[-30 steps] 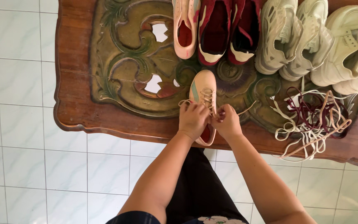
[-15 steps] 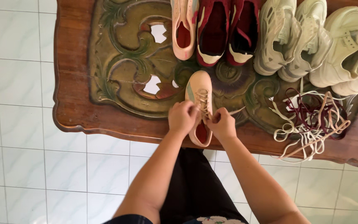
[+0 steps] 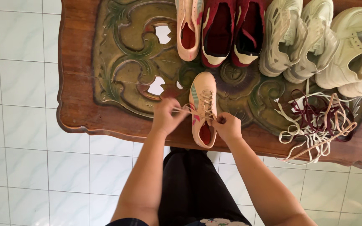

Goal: The person removes laces from several shoes on a wooden table and then re-laces them. They handle white, red, and pink sneakers, pulling out the laces and threading them back through the eyelets one at a time.

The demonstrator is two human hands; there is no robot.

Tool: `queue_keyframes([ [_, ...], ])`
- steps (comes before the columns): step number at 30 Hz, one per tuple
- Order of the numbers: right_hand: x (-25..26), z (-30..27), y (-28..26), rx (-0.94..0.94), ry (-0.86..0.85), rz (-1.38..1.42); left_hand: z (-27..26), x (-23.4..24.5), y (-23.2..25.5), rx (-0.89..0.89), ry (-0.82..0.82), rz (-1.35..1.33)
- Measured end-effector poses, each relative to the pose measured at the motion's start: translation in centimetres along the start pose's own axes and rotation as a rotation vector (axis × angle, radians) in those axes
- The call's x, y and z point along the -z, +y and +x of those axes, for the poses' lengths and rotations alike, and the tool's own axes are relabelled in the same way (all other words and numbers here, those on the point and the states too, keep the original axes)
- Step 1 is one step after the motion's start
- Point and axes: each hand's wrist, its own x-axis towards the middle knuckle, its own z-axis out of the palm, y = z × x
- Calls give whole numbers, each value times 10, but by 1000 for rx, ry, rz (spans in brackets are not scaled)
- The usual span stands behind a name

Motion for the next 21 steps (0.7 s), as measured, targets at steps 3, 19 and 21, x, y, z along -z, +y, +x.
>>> queue_keyframes([
  [3, 3, 3, 2, -37, -33, 27, -10, -3, -27, 225, 7, 47],
  [19, -7, -16, -33, 537, 127, -387, -25, -36, 93, 274, -282, 234],
  [21, -10, -12, -33, 580, 135, -453, -22, -48, 93, 332, -345, 254],
])
